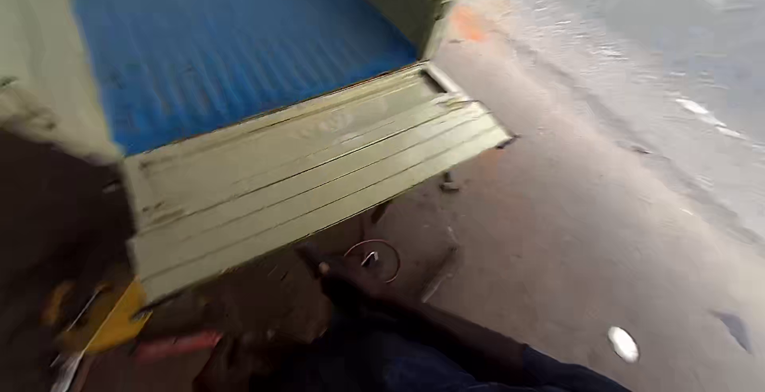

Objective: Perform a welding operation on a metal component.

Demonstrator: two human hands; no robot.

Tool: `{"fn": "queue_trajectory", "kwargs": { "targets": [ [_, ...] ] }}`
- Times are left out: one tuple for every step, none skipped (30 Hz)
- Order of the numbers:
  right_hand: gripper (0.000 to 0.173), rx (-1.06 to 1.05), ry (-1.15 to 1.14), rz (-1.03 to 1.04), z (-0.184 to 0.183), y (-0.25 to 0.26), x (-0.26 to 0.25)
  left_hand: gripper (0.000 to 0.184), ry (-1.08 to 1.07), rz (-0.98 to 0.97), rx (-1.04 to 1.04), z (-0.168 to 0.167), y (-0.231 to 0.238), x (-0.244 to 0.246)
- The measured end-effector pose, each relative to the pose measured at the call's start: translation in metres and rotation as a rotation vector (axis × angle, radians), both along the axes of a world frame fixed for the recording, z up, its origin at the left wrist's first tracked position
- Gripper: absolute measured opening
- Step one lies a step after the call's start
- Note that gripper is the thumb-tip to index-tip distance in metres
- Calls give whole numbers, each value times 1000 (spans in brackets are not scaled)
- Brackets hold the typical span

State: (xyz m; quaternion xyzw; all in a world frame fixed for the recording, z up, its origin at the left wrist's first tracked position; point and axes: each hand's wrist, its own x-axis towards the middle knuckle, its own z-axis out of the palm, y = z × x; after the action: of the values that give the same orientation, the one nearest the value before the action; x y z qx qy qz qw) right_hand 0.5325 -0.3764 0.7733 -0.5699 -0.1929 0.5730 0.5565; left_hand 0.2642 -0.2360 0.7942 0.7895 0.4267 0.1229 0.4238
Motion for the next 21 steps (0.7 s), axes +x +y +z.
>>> {"fn": "queue_trajectory", "kwargs": {
  "targets": [
    [55,16,7,28,-5,6,0,37,91,-48,114,12,9,13],
    [57,37,13,42,-11,11,-1,38,155,-92,211,21,19,22],
    [60,63,16,53,-15,15,0,38,192,-131,298,27,26,29],
    [62,79,14,59,-17,20,0,38,225,-165,376,32,32,34],
    [64,83,13,70,-17,23,0,38,254,-197,449,36,35,37],
    [67,80,11,84,-16,25,0,37,284,-222,514,40,37,39],
    [68,78,9,101,-15,27,0,36,324,-247,558,44,38,41],
    [69,80,9,116,-13,29,0,35,366,-271,585,47,40,41],
    [70,77,6,127,-10,31,-1,34,402,-292,609,48,42,41],
    [70,80,6,133,-7,33,-1,35,433,-309,631,49,44,40],
    [71,89,10,142,-5,35,-1,35,456,-320,645,49,46,40],
    [72,93,12,149,-5,36,-2,34,452,-318,652,50,47,39],
    [73,94,14,148,-5,38,-3,34,416,-290,641,52,48,39],
    [75,99,22,151,-6,39,-3,33,338,-227,591,54,50,39],
    [76,103,42,154,-7,41,-4,34,219,-143,484,58,53,38],
    [75,104,73,152,-8,42,-4,29,46,-49,326,65,57,35],
    [75,105,104,151,-9,44,-5,23,-183,32,171,73,60,32],
    [76,102,135,150,-10,45,-5,20,-404,92,43,81,62,28],
    [77,94,160,146,-11,45,-5,19,-577,144,-29,87,63,23],
    [77,80,181,144,-12,44,-5,19,-696,188,-54,93,62,19],
    [78,63,203,145,-13,44,-5,20,-781,233,-55,98,60,16]
  ]
}}
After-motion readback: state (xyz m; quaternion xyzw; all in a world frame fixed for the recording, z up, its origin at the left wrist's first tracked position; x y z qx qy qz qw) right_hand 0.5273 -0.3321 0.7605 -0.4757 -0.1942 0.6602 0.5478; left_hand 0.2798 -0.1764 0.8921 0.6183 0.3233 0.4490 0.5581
